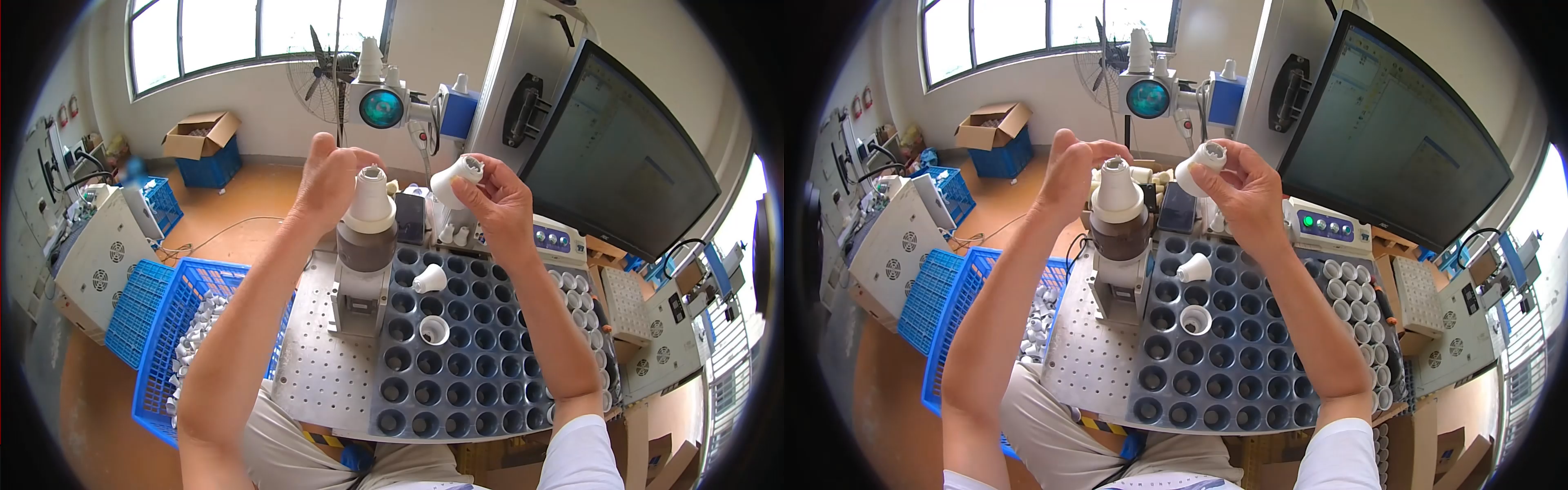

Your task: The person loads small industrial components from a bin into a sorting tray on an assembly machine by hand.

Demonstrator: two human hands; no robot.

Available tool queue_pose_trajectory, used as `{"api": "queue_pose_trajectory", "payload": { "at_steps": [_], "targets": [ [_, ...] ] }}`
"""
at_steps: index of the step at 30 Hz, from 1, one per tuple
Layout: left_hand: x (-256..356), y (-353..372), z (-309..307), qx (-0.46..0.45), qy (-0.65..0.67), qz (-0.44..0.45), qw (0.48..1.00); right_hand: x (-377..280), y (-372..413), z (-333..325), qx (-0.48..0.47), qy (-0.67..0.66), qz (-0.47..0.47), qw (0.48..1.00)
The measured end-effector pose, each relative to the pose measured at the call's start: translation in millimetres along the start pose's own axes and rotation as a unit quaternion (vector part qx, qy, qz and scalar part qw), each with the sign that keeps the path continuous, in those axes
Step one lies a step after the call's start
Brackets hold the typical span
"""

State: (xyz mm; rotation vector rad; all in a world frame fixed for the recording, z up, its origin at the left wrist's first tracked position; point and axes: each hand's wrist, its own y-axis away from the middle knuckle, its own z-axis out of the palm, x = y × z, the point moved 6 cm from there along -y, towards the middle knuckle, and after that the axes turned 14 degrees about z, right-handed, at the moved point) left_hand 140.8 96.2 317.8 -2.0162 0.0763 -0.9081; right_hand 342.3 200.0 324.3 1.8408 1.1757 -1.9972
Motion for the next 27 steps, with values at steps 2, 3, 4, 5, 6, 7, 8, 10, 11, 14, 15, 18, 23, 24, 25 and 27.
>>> {"api": "queue_pose_trajectory", "payload": {
  "at_steps": [2,3,4,5,6,7,8,10,11,14,15,18,23,24,25,27],
  "targets": [
    [5.5,5.3,16.9,0.009,0.201,-0.084,0.976,-1.9,-8.4,15.1,-0.015,-0.009,0.004,1.000],
    [-1.7,1.0,8.7,0.030,0.124,-0.036,0.991,-2.8,-12.2,25.0,-0.029,-0.010,0.011,0.999],
    [-16.1,-4.5,-0.6,0.050,0.045,0.011,0.998,-3.2,-15.6,34.7,-0.042,-0.010,0.018,0.999],
    [4.1,-1.9,-16.2,0.112,0.127,-0.030,0.985,-4.0,-19.1,46.6,-0.065,0.003,0.017,0.998],
    [25.8,1.5,-31.9,0.182,0.209,-0.063,0.959,-4.1,-21.9,58.5,-0.087,0.015,0.017,0.996],
    [22.8,3.7,-51.4,0.157,0.038,-0.007,0.987,-2.7,-22.4,67.7,-0.109,0.025,0.017,0.994],
    [10.9,12.1,-76.1,0.177,-0.015,0.015,0.984,0.9,-21.3,74.9,-0.122,0.045,0.030,0.991],
    [-20.0,36.4,-121.9,0.268,-0.006,0.016,0.963,7.9,-18.1,90.2,-0.153,0.083,0.053,0.983],
    [-45.4,53.2,-140.6,0.276,-0.114,0.018,0.954,7.9,-16.8,90.8,-0.131,0.104,0.036,0.985],
    [-148.3,121.0,-158.8,0.250,-0.278,-0.117,0.920,8.5,-10.3,89.7,-0.069,0.148,0.004,0.987],
    [-169.7,145.3,-145.7,0.188,-0.334,-0.168,0.908,9.2,-8.1,91.2,-0.052,0.149,0.004,0.987],
    [-233.5,247.8,-108.9,-0.024,-0.400,-0.308,0.863,0.0,-0.4,93.2,-0.020,0.208,-0.023,0.978],
    [-245.7,258.2,-109.4,-0.116,-0.352,-0.351,0.860,21.7,3.6,48.2,-0.021,0.228,-0.008,0.974],
    [-241.1,249.7,-108.2,-0.109,-0.363,-0.329,0.865,34.2,5.4,36.0,-0.056,0.289,-0.016,0.956],
    [-241.2,250.5,-103.8,-0.117,-0.360,-0.330,0.865,48.6,8.2,26.5,-0.091,0.347,-0.025,0.933],
    [-241.8,249.4,-101.1,-0.125,-0.355,-0.331,0.865,93.1,28.2,24.3,-0.245,0.446,0.017,0.861]
  ]
}}
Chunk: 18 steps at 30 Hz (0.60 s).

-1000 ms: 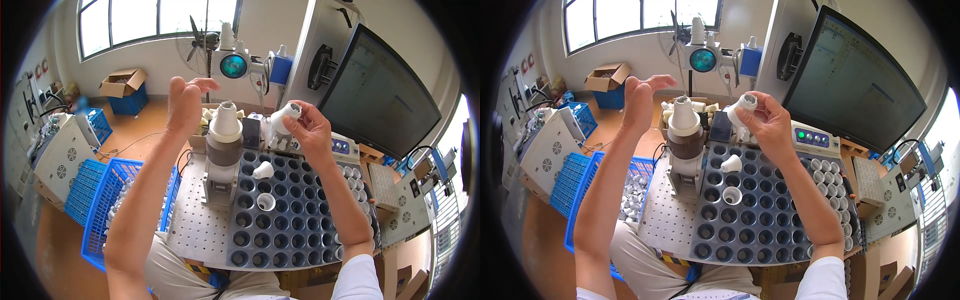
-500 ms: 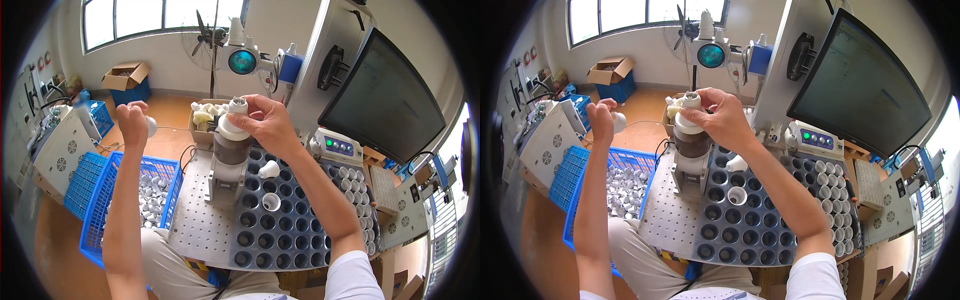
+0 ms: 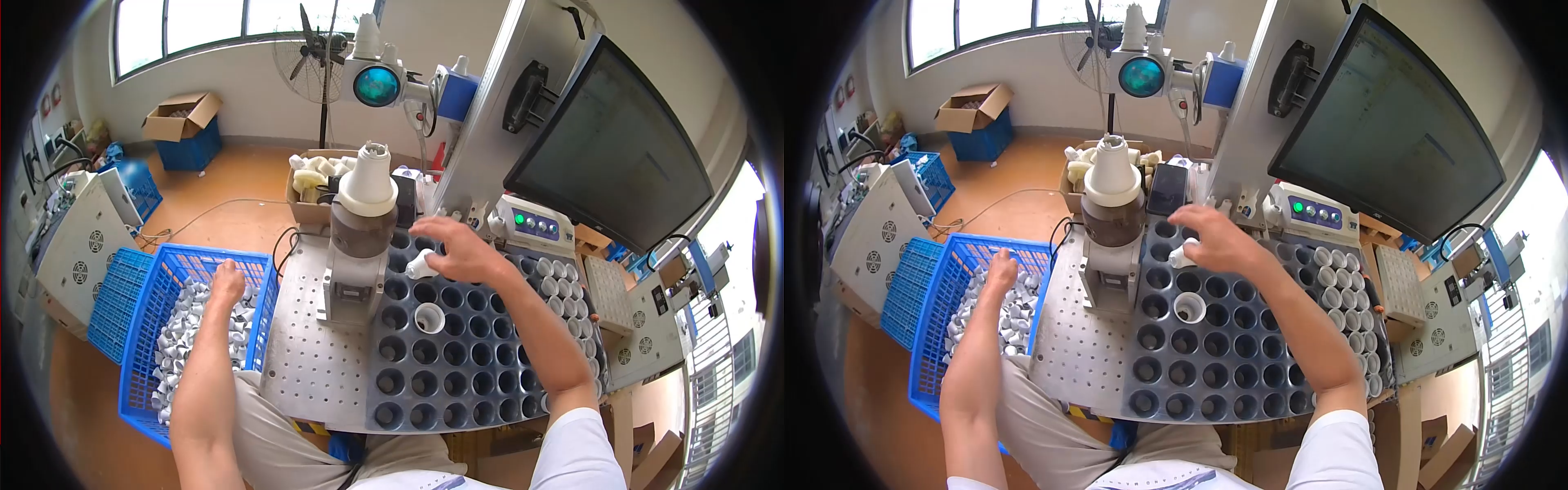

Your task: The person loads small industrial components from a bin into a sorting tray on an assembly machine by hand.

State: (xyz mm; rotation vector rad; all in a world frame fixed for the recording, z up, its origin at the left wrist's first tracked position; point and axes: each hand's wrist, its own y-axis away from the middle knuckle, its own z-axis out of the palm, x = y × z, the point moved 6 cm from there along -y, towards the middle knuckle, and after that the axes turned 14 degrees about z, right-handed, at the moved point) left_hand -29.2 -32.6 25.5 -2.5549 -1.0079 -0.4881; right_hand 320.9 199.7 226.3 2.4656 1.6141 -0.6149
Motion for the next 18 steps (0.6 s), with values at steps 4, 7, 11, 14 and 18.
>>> {"api": "queue_pose_trajectory", "payload": {
  "at_steps": [4,7,11,14,18],
  "targets": [
    [2.2,0.0,1.5,-0.002,0.010,0.003,1.000,31.0,12.1,39.4,-0.028,0.047,0.066,0.996],
    [-9.0,-3.5,4.5,0.004,0.014,0.012,1.000,41.5,5.7,30.7,0.034,-0.095,0.107,0.989],
    [-25.4,-1.6,3.0,-0.043,-0.006,-0.022,0.999,80.9,-6.8,41.8,0.111,-0.294,0.130,0.940],
    [-50.1,-1.3,9.3,-0.103,-0.015,-0.059,0.993,92.9,-4.6,64.7,0.144,-0.336,0.143,0.920],
    [-59.7,8.7,7.7,-0.076,-0.021,-0.042,0.996,92.3,-4.1,66.9,0.180,-0.287,0.134,0.931]
  ]
}}
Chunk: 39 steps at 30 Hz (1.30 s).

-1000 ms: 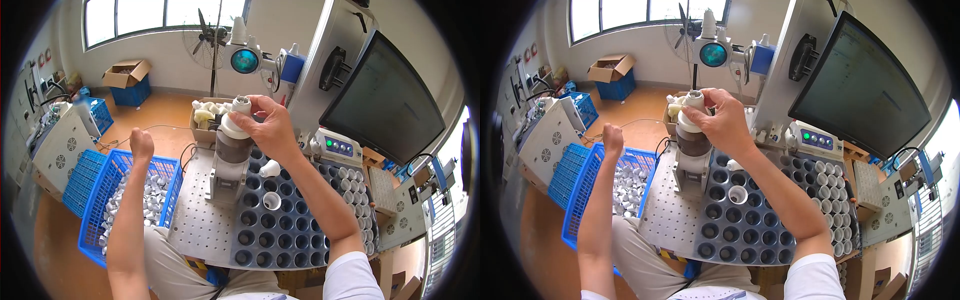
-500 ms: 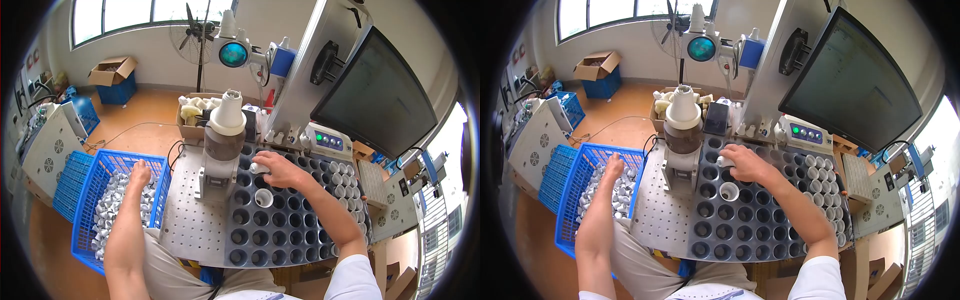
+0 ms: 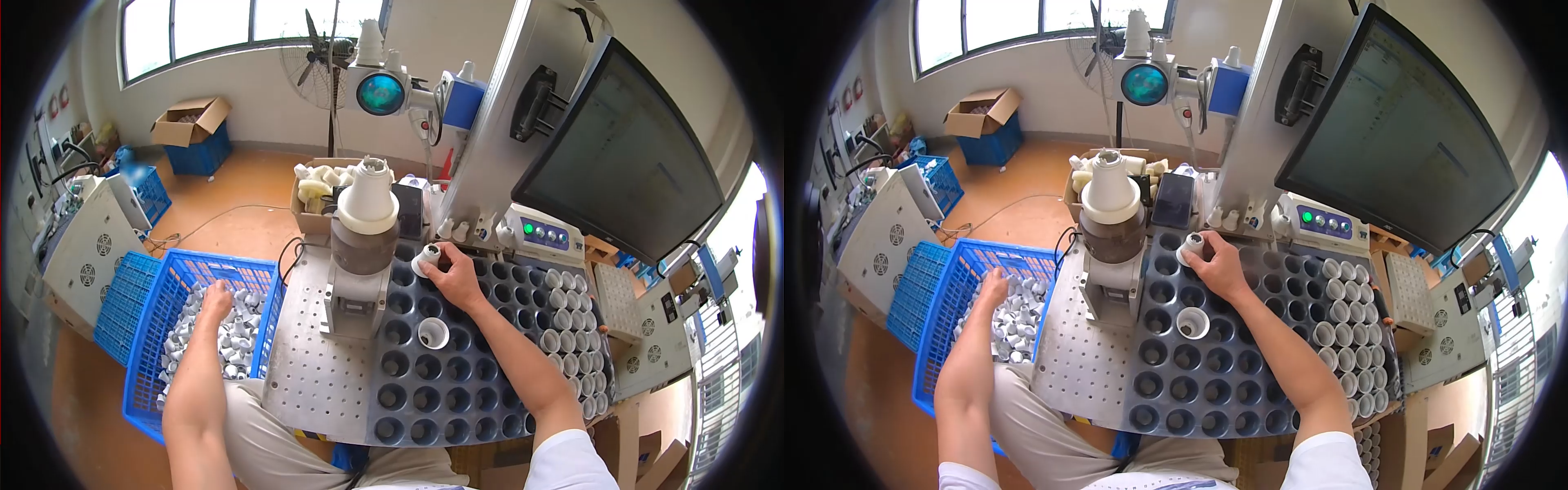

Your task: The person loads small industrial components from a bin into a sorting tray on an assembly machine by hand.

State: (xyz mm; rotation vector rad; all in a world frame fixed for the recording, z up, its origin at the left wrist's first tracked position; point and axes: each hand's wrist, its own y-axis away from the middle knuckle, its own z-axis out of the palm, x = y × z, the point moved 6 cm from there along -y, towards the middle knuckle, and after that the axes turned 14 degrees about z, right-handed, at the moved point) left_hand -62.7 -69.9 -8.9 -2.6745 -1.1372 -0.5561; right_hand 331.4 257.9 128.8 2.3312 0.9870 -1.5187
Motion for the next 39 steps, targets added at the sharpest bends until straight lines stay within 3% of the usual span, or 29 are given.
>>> {"api": "queue_pose_trajectory", "payload": {
  "at_steps": [2,6,7,13,39],
  "targets": [
    [1.2,-1.4,3.6,-0.033,0.026,-0.007,0.999,-2.5,1.9,-2.7,0.009,-0.004,-0.004,1.000],
    [14.3,11.5,2.0,-0.041,0.205,-0.050,0.977,-4.5,3.3,-2.6,0.007,-0.007,0.003,1.000],
    [-9.0,0.6,17.7,-0.022,0.198,-0.014,0.980,-3.7,2.3,-2.7,0.004,-0.005,0.008,1.000],
    [-13.5,9.0,13.5,-0.022,0.278,-0.064,0.958,-4.5,2.2,-2.6,-0.007,-0.014,0.006,1.000],
    [-2.2,13.0,8.7,-0.052,0.268,-0.062,0.960,-3.8,3.1,-2.4,-0.017,-0.017,0.004,1.000]
  ]
}}
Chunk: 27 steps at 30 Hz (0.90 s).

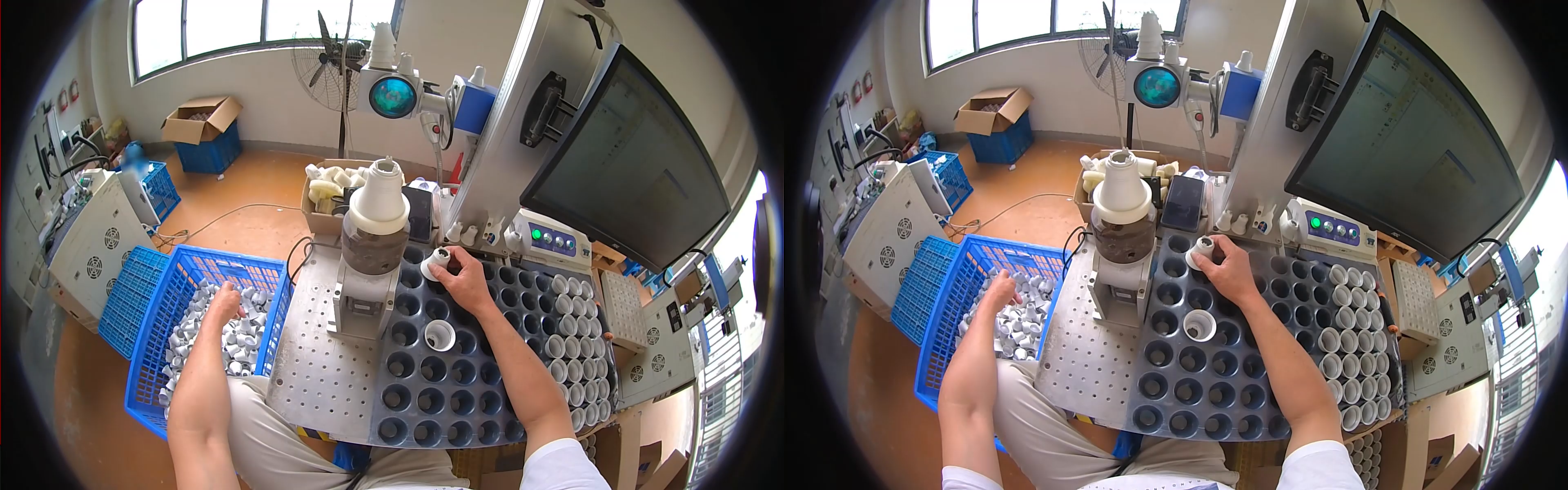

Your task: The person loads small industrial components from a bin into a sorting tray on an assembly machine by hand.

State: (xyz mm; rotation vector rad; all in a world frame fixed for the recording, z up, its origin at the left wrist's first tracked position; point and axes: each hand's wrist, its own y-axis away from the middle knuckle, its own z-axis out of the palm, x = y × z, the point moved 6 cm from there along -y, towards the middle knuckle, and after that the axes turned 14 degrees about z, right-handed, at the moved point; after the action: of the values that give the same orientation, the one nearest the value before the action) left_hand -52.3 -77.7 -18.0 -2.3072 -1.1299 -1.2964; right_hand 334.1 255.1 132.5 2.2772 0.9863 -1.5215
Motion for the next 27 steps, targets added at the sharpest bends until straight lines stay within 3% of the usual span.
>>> {"api": "queue_pose_trajectory", "payload": {
  "at_steps": [13,19,27],
  "targets": [
    [5.9,4.3,-0.3,0.004,-0.005,-0.015,1.000,-3.0,1.0,-0.8,0.004,0.016,-0.001,1.000],
    [-18.4,-11.1,2.0,0.019,0.014,0.006,1.000,-5.5,2.0,-0.8,0.002,0.012,0.002,1.000],
    [11.4,0.7,1.0,0.020,0.017,0.018,0.999,-0.4,0.2,-0.5,-0.003,0.002,0.008,1.000]
  ]
}}
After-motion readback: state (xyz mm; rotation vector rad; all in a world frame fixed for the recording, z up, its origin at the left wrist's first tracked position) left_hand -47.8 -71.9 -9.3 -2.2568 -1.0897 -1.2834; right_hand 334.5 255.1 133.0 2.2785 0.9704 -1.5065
